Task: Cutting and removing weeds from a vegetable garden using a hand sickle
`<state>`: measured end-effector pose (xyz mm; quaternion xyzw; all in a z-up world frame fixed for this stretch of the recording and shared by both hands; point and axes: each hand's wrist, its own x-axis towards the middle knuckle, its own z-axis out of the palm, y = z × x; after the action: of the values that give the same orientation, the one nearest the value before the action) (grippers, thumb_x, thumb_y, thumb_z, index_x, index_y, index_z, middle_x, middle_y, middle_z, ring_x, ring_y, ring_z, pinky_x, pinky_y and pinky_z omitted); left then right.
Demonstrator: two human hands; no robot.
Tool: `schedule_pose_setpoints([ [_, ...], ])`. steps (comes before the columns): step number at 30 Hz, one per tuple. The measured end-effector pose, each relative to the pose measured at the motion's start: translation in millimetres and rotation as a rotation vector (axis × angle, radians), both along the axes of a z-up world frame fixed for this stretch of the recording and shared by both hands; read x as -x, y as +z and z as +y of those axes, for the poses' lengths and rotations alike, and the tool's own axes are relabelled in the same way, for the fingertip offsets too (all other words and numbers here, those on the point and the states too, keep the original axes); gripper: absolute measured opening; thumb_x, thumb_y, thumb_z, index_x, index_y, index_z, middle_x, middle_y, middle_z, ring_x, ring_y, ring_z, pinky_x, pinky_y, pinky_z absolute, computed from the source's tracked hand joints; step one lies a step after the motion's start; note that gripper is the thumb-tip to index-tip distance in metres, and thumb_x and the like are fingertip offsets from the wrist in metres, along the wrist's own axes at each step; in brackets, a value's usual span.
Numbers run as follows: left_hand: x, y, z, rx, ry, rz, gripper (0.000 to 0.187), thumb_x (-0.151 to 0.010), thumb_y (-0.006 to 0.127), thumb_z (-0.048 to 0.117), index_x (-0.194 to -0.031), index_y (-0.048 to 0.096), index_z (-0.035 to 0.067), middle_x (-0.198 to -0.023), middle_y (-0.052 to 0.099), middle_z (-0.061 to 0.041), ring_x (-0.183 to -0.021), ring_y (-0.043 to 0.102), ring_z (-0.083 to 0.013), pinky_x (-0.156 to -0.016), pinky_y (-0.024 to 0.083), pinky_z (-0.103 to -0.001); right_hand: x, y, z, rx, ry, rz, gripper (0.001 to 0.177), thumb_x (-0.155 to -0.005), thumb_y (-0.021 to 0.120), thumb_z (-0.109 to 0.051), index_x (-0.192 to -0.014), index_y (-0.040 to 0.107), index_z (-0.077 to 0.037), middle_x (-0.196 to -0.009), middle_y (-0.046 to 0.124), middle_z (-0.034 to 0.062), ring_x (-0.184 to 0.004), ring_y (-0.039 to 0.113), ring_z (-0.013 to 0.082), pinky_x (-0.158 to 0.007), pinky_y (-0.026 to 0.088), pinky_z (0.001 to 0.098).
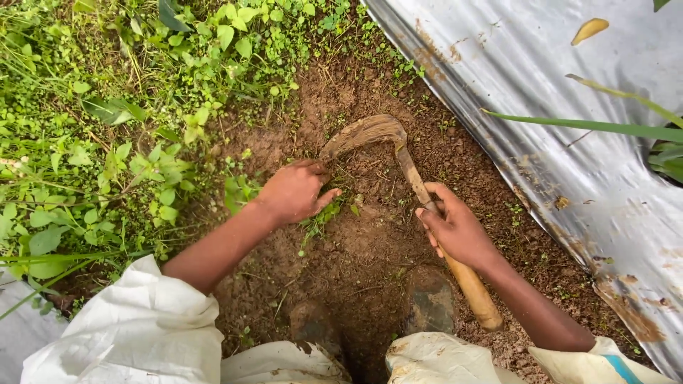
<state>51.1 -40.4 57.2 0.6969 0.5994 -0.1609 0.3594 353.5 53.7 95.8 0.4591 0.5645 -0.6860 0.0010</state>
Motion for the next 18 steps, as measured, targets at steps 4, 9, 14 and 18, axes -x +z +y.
schedule_pose_setpoints([
  [4, -2, 5, -2, 0.035, 0.015, 0.026, 0.054, -0.109, 0.041, 0.042, -0.117, 0.073, -0.001, -0.127, 0.070, -0.022, -0.127, 0.064, -0.0350, -0.115, 0.047, -0.052, -7, -13, 3, 0.001, -0.008, -0.012, 0.054, -0.095, 0.046, 0.007, -0.148, 0.036, 0.005, -0.078, 0.057, 0.0190, -0.047, 0.060, 0.0194, -0.032, 0.058, 0.0326],
  [9, -4, 23, 10, 0.087, 0.052, 0.025, 0.054, -0.109, 0.043, 0.043, -0.110, 0.075, -0.001, -0.116, 0.074, -0.021, -0.112, 0.073, -0.0349, -0.105, 0.056, -0.051, 0, -1, 7, -0.015, -0.022, -0.042, 0.054, -0.096, 0.048, 0.005, -0.149, 0.035, 0.006, -0.078, 0.059, 0.0215, -0.047, 0.059, 0.0199, -0.033, 0.056, 0.0328],
  [14, -9, 59, 33, 0.164, 0.098, 0.077, 0.060, -0.108, 0.044, 0.049, -0.104, 0.076, -0.001, -0.100, 0.077, -0.023, -0.104, 0.075, -0.0340, -0.110, 0.045, -0.055, -1, 7, 13, -0.070, 0.015, -0.124, 0.056, -0.097, 0.050, 0.003, -0.152, 0.035, 0.004, -0.080, 0.063, 0.0262, -0.047, 0.058, 0.0199, -0.038, 0.055, 0.0321],
  [18, -6, 66, 52, 0.055, 0.124, 0.106, 0.052, -0.109, 0.042, 0.045, -0.115, 0.072, 0.003, -0.109, 0.075, -0.022, -0.119, 0.070, -0.0327, -0.121, 0.037, -0.056, -22, -34, 14, -0.111, 0.054, -0.119, 0.056, -0.099, 0.050, 0.000, -0.151, 0.033, 0.008, -0.079, 0.063, 0.0255, -0.049, 0.056, 0.0187, -0.042, 0.054, 0.0335],
])
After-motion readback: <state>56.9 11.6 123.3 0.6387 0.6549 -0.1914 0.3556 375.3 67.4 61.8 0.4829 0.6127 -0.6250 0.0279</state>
